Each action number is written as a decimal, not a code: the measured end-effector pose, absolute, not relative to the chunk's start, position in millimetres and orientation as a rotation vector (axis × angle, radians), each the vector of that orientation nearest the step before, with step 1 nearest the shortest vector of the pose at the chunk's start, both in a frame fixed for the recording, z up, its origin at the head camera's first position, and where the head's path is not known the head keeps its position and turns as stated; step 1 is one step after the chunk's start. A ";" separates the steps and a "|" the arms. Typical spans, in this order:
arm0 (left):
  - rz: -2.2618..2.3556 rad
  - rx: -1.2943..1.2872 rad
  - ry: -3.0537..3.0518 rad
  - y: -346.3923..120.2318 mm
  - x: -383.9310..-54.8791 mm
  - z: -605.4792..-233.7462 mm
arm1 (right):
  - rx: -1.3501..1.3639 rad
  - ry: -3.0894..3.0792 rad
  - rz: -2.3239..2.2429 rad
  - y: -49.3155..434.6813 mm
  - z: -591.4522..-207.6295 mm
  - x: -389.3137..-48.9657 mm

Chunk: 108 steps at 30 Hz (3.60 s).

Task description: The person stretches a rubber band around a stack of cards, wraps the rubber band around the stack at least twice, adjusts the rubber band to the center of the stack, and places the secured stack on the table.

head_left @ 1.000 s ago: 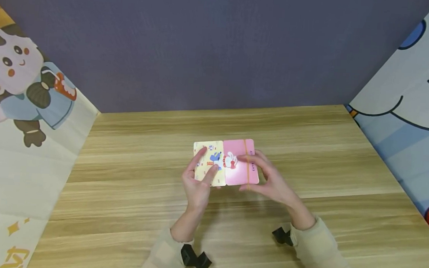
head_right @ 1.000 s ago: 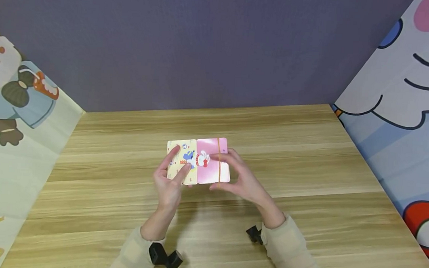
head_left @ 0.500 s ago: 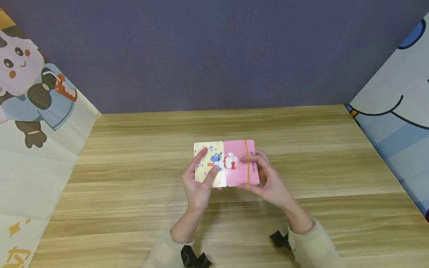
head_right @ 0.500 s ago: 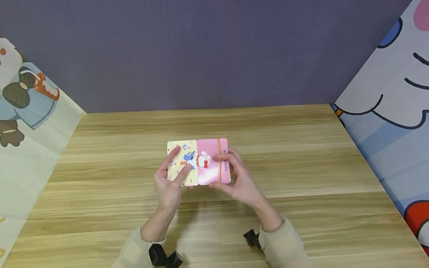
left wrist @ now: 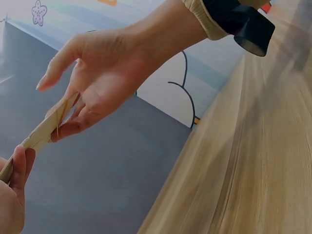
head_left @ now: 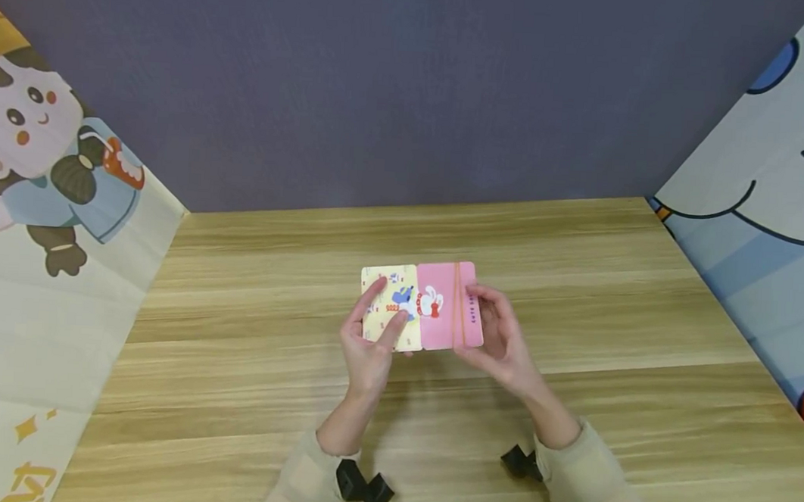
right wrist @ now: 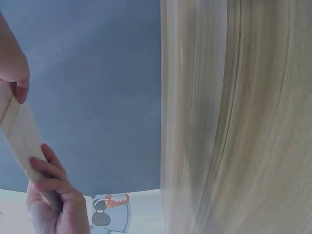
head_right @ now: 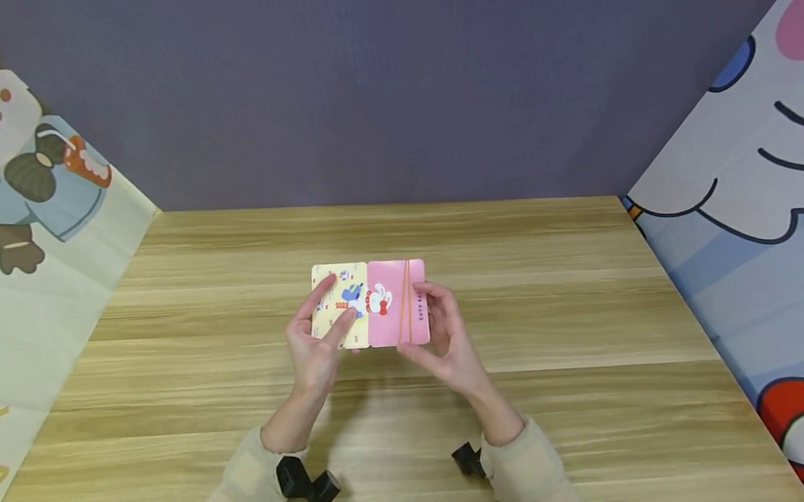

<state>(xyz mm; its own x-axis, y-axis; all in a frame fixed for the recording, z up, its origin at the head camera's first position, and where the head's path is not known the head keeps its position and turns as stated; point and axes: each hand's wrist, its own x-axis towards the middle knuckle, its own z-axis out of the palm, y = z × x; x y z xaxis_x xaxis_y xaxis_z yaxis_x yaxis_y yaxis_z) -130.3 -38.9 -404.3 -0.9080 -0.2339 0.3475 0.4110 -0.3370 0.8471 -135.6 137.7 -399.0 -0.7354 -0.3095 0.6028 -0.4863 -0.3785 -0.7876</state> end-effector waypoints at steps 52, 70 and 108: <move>-1.930 -0.183 -1.691 -30.2 -140.9 -420.3 | 0.048 -2.312 1.696 120.7 -379.7 -104.8; -1.934 -0.180 -1.698 -27.2 -140.8 -426.7 | -0.122 -2.388 1.876 116.0 -378.6 -108.5; -1.934 -0.104 -1.679 -13.4 -125.6 -403.8 | -0.179 -2.371 1.694 94.9 -394.2 -112.3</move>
<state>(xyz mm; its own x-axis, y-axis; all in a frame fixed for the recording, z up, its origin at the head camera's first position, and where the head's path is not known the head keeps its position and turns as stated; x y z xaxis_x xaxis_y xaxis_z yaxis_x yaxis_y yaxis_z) -125.6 -13.4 -403.8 -0.8343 -0.3634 0.4145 0.4615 -0.0491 0.8858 -112.3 94.9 -394.2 -0.9682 0.2256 0.1084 -0.0294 0.3274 -0.9444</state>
